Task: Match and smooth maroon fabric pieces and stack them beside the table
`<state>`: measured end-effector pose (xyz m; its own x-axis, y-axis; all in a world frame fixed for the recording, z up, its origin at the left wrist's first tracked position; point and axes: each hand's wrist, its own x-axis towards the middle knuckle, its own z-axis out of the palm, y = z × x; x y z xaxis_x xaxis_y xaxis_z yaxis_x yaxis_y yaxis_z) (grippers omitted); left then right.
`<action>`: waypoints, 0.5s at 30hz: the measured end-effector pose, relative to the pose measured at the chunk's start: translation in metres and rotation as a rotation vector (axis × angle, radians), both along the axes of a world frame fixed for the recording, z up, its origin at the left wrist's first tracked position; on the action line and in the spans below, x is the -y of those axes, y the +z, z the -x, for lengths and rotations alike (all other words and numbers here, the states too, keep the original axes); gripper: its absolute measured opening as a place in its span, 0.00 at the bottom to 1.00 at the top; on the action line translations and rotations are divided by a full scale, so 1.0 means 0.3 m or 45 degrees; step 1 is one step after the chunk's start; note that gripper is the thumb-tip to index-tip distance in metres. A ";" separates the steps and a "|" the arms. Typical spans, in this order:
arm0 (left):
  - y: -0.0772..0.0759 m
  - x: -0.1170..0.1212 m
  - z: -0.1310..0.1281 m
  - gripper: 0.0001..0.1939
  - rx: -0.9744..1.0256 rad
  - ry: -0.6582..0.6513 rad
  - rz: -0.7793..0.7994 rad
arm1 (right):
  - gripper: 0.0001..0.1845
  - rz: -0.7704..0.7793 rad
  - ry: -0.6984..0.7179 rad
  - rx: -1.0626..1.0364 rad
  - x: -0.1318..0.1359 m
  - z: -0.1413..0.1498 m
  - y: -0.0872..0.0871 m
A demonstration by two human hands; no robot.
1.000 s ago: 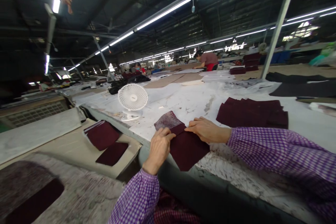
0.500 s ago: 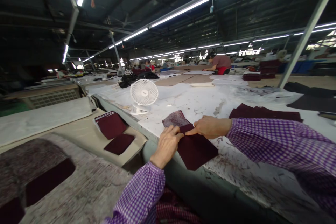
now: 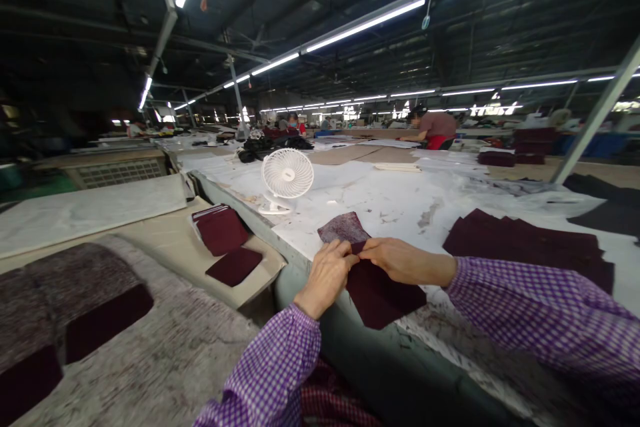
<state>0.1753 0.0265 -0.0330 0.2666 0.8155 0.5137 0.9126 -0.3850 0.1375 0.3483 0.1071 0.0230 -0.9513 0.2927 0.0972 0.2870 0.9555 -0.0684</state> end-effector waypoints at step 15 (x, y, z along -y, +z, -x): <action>-0.028 0.023 0.064 0.09 0.579 0.005 0.083 | 0.23 0.025 0.047 0.036 -0.002 -0.004 -0.030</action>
<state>0.1560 0.0196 -0.0414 0.0229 0.8506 0.5253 0.7556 -0.3588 0.5481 0.3495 0.1078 0.0141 -0.9637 0.2590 0.0650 0.2538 0.9640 -0.0793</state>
